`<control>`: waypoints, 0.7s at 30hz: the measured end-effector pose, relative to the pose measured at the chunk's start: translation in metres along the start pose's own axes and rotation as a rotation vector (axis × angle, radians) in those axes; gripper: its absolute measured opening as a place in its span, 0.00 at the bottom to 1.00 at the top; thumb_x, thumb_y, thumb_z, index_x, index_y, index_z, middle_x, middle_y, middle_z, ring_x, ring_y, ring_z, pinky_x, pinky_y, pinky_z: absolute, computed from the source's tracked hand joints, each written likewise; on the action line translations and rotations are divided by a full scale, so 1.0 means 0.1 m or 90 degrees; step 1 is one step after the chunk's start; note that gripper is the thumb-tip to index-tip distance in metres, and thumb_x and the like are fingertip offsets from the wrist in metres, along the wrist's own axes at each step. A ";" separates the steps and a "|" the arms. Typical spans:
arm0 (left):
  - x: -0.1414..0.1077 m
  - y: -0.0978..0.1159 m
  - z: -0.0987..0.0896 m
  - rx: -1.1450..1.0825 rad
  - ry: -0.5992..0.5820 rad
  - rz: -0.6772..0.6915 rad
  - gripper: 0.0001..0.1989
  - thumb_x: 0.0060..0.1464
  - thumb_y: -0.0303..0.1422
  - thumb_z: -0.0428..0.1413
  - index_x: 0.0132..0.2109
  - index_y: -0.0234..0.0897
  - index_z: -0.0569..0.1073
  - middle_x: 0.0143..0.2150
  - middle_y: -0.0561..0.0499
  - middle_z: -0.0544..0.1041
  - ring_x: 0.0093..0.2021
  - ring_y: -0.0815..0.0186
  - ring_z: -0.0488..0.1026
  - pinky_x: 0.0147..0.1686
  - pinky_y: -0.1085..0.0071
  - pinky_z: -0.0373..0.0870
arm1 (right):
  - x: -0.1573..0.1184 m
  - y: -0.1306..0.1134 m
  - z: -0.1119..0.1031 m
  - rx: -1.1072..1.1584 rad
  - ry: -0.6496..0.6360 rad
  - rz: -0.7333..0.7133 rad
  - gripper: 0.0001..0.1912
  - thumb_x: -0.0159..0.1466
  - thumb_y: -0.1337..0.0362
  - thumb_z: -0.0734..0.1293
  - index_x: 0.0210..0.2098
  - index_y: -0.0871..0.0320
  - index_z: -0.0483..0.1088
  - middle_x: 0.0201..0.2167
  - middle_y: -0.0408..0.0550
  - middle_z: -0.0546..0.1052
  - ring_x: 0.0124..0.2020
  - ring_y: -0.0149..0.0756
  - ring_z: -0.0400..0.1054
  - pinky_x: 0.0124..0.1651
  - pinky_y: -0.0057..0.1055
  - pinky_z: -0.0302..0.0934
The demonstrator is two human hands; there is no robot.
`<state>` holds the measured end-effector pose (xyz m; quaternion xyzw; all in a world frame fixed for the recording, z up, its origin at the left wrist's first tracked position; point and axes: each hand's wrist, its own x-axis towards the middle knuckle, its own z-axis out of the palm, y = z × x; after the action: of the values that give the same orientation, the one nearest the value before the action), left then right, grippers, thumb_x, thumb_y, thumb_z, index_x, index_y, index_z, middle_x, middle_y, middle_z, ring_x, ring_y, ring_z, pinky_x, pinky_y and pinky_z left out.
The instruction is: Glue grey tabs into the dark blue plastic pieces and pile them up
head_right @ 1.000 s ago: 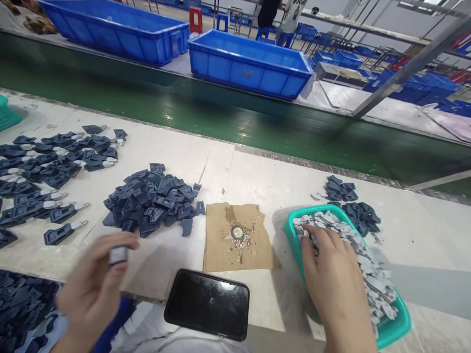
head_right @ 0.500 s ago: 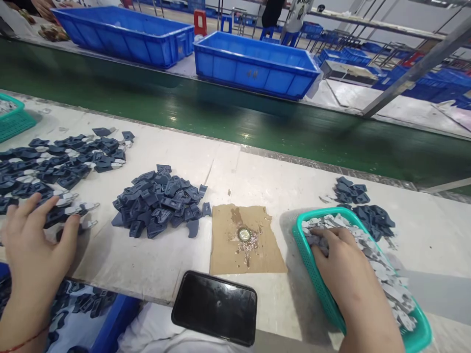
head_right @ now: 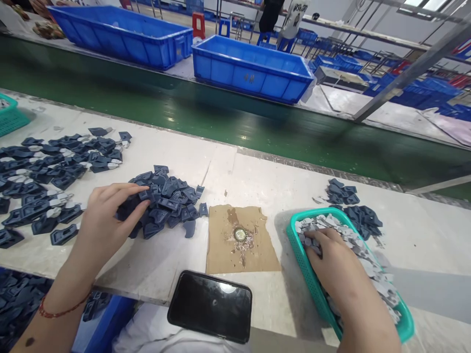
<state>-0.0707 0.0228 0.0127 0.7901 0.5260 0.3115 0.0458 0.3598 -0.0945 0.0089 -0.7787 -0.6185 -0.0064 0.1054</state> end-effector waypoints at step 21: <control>-0.64 0.55 0.12 -0.555 -0.127 -0.055 0.20 0.67 0.21 0.53 0.59 0.50 0.73 0.55 0.52 0.81 0.57 0.64 0.77 0.58 0.71 0.73 | -0.11 -0.10 -0.27 0.149 -0.062 0.257 0.27 0.52 0.42 0.71 0.43 0.51 0.84 0.35 0.55 0.85 0.34 0.57 0.80 0.25 0.41 0.69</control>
<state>-0.0365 -0.0534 -0.0033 0.7003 0.3710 0.4245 0.4378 0.3512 -0.1083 0.0356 -0.8682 -0.4514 0.1240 0.1643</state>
